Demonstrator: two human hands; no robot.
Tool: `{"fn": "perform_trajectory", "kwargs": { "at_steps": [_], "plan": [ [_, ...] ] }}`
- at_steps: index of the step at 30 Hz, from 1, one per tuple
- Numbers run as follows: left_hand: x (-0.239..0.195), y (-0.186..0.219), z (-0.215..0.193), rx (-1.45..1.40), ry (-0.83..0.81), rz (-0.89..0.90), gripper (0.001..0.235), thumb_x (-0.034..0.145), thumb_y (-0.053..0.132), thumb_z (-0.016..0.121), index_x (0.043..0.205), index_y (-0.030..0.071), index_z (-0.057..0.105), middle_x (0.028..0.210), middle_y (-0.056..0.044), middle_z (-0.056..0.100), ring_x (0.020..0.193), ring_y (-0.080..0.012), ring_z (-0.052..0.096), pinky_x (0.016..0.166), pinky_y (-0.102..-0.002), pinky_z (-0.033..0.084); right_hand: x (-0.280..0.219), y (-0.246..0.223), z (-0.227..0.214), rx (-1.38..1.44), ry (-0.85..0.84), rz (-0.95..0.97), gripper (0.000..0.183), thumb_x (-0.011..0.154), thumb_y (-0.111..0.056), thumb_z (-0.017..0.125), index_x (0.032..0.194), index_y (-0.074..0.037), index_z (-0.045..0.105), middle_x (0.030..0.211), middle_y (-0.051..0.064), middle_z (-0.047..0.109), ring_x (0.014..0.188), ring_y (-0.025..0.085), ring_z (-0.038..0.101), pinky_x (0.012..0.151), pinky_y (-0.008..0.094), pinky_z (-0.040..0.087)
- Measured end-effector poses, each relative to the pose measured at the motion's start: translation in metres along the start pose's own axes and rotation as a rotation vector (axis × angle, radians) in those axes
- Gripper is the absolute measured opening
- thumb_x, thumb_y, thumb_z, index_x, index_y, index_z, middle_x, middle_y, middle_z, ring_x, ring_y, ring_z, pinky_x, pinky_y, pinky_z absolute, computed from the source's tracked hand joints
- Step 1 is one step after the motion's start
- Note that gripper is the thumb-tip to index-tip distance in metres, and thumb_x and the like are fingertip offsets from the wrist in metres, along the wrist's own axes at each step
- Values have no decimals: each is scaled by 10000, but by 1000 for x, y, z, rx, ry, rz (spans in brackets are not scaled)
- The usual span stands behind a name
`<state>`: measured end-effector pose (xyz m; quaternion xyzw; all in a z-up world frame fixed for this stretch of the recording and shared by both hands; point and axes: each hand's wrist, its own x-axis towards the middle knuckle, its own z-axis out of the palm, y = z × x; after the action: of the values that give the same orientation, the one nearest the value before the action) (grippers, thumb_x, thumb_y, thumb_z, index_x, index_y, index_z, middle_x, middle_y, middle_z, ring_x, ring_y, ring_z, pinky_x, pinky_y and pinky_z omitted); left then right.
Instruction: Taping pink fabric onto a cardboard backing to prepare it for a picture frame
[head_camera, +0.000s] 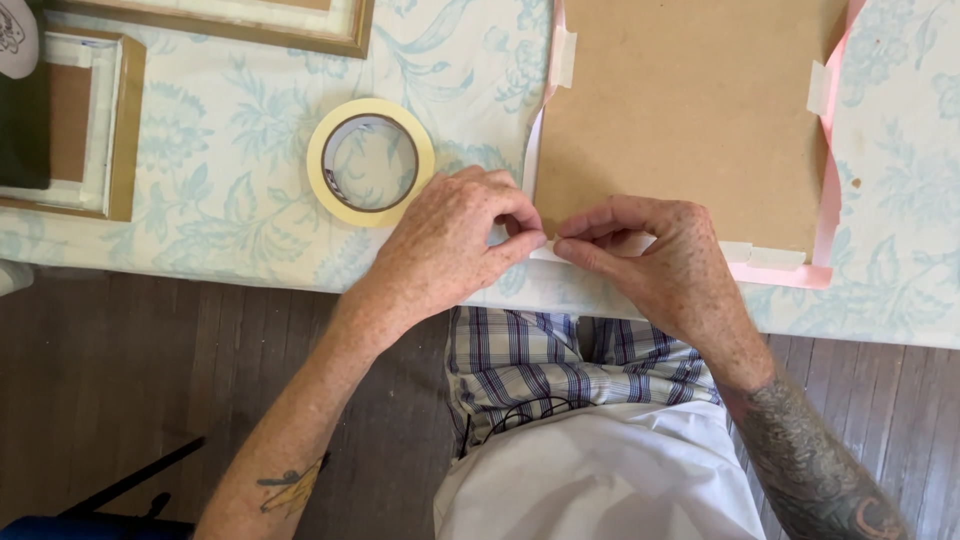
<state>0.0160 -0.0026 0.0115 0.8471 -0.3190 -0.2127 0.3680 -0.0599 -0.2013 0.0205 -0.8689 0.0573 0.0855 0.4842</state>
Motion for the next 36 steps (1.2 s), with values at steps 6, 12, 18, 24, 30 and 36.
{"fn": "perform_trajectory", "kwargs": {
  "at_steps": [6, 12, 18, 24, 30, 36],
  "plan": [
    [7, -7, 3, 51, -58, -26, 115, 946, 200, 699, 969, 124, 782, 876, -48, 719, 950, -242, 674, 898, -450, 446, 1, 7, 1, -77, 9, 3, 167, 826, -218, 876, 972, -160, 820, 805, -24, 793, 775, 78, 697, 812, 248, 525],
    [11, -7, 4, 89, -84, -72, 113, 943, 218, 695, 935, 147, 783, 840, -24, 711, 925, -219, 676, 891, -442, 454, 4, 9, 3, -118, 4, -2, 181, 806, -209, 877, 969, -159, 817, 811, -13, 789, 787, 98, 702, 813, 262, 514],
    [15, -7, 4, 115, -113, -95, 132, 938, 221, 678, 937, 139, 781, 836, -31, 715, 939, -242, 679, 873, -434, 447, 7, 6, 2, -158, -44, 28, 174, 807, -218, 864, 970, -176, 817, 822, -32, 796, 800, 95, 710, 799, 253, 494],
    [18, -7, 2, 128, -133, -113, 123, 933, 223, 688, 949, 153, 788, 837, -17, 725, 939, -228, 683, 874, -429, 444, 7, 4, 1, -158, -46, 50, 181, 812, -223, 860, 980, -178, 813, 821, -36, 796, 797, 91, 708, 796, 252, 492],
    [19, -7, 0, 109, -153, -114, 137, 932, 205, 670, 956, 137, 787, 842, -36, 729, 941, -241, 683, 858, -416, 440, 8, 6, 1, -175, -59, 51, 175, 819, -218, 851, 986, -182, 812, 827, -38, 794, 814, 95, 711, 797, 255, 491],
    [18, -6, -1, 116, -151, -106, 135, 934, 207, 682, 977, 132, 787, 857, -43, 737, 951, -235, 688, 868, -411, 440, 7, 4, 1, -171, -52, 36, 170, 819, -211, 852, 982, -184, 814, 817, -38, 791, 803, 92, 707, 789, 258, 494]
  ]
}}
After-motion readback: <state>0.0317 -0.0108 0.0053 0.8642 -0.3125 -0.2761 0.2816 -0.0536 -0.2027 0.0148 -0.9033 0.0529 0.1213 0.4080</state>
